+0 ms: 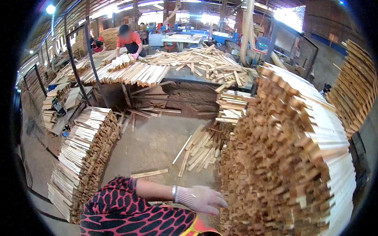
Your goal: The person sorts wooden planks on a metal table, picking them up and arranging them into neat stacks. They then carry a stack of planks to a nearby rack and place them on top of other wood. The person returns to the table to continue sorting the remaining planks.
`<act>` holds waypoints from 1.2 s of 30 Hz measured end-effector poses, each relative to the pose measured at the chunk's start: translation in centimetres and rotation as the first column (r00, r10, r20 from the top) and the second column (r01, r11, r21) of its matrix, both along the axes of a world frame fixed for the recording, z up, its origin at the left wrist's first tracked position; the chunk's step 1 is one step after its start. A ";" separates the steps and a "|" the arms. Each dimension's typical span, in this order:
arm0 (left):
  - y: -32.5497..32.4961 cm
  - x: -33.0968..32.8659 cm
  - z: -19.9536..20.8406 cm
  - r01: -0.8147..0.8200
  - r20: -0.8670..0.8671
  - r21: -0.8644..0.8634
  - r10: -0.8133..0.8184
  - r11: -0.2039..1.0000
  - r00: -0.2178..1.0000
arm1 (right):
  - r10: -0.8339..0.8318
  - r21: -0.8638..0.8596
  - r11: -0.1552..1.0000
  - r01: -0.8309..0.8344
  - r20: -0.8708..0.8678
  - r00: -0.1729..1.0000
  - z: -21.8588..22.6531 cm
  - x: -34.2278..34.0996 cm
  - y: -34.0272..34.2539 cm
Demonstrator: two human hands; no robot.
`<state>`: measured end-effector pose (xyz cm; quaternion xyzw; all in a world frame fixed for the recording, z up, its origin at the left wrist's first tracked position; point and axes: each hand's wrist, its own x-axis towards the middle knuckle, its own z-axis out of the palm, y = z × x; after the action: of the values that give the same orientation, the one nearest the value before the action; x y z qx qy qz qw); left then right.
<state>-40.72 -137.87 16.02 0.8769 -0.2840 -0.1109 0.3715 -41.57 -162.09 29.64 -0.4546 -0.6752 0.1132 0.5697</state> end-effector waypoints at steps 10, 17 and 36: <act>28.6 -0.3 -3.7 -0.498 -0.461 0.036 0.457 0.866 0.761 | 0.155 -0.123 0.975 -0.186 -0.223 0.962 -0.4 10.6 31.2; 34.6 6.6 -10.1 -0.680 -0.660 -0.186 0.423 0.709 0.621 | 0.263 -0.082 0.954 -0.289 -0.240 0.935 -1.8 19.9 42.0; 51.6 25.4 -18.0 -0.832 -0.432 -0.098 0.730 0.545 0.529 | 0.576 0.111 0.815 -0.568 -0.262 0.775 -6.0 41.8 63.2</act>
<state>-15.37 -86.22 -1.95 0.8105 0.2005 -0.0366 0.5492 0.27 -98.91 23.60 -0.1997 -0.6939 0.3361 0.6047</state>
